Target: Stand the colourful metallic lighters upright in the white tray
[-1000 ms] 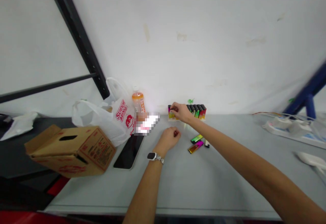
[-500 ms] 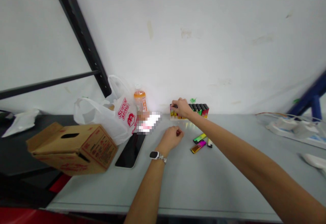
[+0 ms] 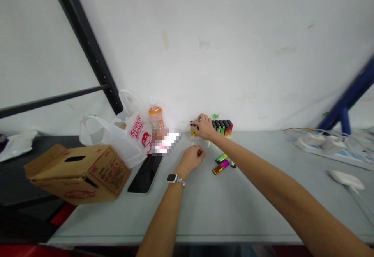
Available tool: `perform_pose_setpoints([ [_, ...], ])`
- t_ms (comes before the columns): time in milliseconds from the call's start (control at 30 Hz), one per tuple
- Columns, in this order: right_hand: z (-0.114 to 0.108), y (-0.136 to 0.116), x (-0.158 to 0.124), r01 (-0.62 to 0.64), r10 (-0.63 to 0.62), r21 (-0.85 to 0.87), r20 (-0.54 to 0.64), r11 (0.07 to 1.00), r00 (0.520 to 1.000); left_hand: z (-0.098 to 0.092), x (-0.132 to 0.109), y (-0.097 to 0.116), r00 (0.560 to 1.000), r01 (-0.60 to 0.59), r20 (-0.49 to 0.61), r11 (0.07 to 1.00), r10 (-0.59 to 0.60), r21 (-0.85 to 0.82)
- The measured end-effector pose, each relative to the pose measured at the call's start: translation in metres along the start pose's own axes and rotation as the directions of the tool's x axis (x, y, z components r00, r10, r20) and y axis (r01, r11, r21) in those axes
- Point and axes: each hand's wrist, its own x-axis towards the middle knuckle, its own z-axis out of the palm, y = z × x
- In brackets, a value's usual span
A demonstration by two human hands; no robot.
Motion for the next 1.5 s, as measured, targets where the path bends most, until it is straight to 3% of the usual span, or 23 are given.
perform_pose_setpoints([
  [100,-0.004,-0.001,-0.027,0.001,0.001,0.043,-0.053,0.999,0.999,0.004,0.001,0.003,0.998,-0.044,-0.039,0.998,0.046,0.048],
  [233,-0.021,0.01,-0.085,-0.045,0.061,0.118,-0.129,0.992,0.99,0.013,-0.002,0.021,0.993,-0.102,-0.048,0.989,0.108,0.111],
  [367,-0.031,0.036,-0.142,-0.148,0.163,0.186,-0.064,0.971,0.985,0.029,-0.013,0.05,0.979,-0.204,0.021,0.971,0.203,0.126],
  [467,-0.029,0.052,-0.164,-0.27,0.277,0.251,0.007,0.93,0.961,0.043,-0.021,0.063,0.952,-0.303,0.073,0.944,0.296,0.13],
  [600,-0.022,0.056,-0.163,-0.344,0.328,0.35,0.106,0.871,0.939,0.052,-0.021,0.062,0.93,-0.366,0.11,0.911,0.351,0.189],
  [800,-0.006,0.03,-0.133,-0.346,0.289,0.389,0.197,0.854,0.937,0.044,-0.002,0.036,0.968,-0.249,0.104,0.928,0.229,0.279],
  [967,-0.006,0.024,-0.115,-0.371,0.29,0.351,0.263,0.86,0.92,0.037,0.005,0.017,0.977,-0.208,0.01,0.937,0.214,0.281],
  [1133,-0.029,0.029,-0.125,-0.425,0.405,0.043,0.233,0.904,0.884,0.035,0.007,0.007,0.978,-0.19,-0.042,0.96,0.202,0.206],
  [1233,-0.035,0.026,-0.13,-0.42,0.424,-0.076,0.281,0.904,0.861,0.032,0.007,0.005,0.975,-0.203,-0.071,0.973,0.211,0.11],
  [1400,-0.035,0.026,-0.127,-0.431,0.426,-0.054,0.302,0.901,0.853,0.022,0.007,0.006,0.974,-0.18,-0.145,0.983,0.175,-0.022],
  [1500,-0.038,0.031,-0.124,-0.431,0.394,0.113,0.25,0.895,0.884,0.016,0.006,0.011,0.958,-0.221,-0.205,0.972,0.201,-0.08],
])
